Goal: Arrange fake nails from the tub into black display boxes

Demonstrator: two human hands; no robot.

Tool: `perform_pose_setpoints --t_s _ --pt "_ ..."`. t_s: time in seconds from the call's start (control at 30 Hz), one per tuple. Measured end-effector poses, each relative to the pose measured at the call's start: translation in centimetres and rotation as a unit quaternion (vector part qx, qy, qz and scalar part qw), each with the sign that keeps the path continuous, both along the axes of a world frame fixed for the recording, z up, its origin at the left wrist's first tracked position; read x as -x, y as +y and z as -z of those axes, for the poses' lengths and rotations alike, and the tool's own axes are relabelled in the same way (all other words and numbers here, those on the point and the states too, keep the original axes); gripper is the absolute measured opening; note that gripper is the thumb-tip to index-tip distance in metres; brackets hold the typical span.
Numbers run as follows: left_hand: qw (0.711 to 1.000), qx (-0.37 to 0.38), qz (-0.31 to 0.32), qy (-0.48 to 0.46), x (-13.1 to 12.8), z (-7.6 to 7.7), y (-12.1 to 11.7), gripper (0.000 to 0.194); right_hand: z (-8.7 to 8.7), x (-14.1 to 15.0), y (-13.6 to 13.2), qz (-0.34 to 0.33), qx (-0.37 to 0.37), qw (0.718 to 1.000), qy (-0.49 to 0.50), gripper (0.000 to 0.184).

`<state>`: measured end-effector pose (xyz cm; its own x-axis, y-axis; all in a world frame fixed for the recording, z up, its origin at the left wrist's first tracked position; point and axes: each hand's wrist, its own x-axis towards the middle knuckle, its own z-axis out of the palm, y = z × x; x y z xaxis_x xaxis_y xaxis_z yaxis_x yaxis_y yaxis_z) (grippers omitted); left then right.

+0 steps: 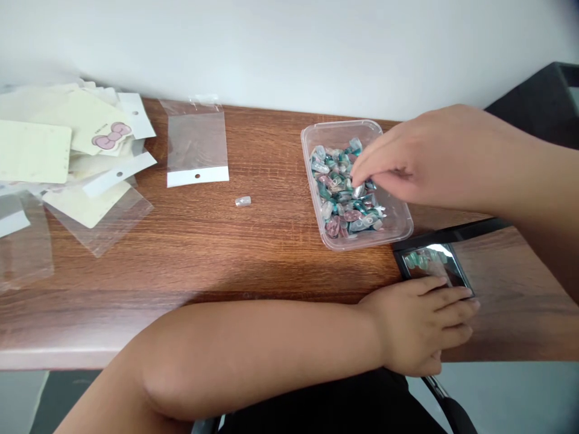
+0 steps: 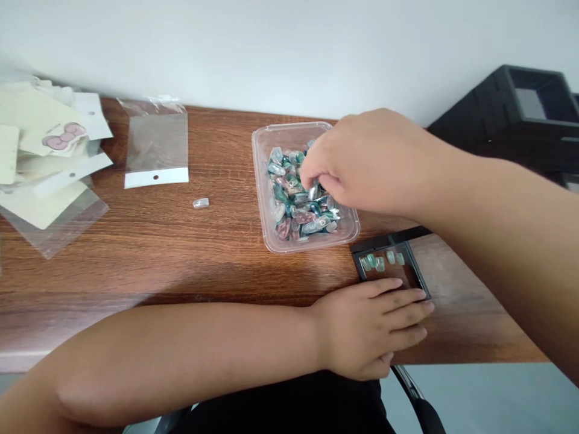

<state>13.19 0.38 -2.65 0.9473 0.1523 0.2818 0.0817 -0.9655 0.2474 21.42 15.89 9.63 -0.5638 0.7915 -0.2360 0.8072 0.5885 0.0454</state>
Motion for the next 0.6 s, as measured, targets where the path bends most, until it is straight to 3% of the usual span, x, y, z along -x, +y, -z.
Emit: perform_pose_setpoints --t_s 0.1,0.27,0.6 --pt "1.000 0.007 0.011 0.012 0.0 -0.2 0.1 0.058 -0.4 0.6 0.0 -0.001 0.009 0.999 -0.044 0.029" --pt "0.999 0.013 0.020 0.044 0.0 -0.5 0.4 0.059 0.0 2.2 0.0 -0.028 0.030 0.998 -0.036 0.022" --pt "0.999 0.019 0.019 0.034 -0.2 0.0 0.2 0.059 0.9 3.4 0.8 -0.078 0.045 0.995 -0.030 0.025"
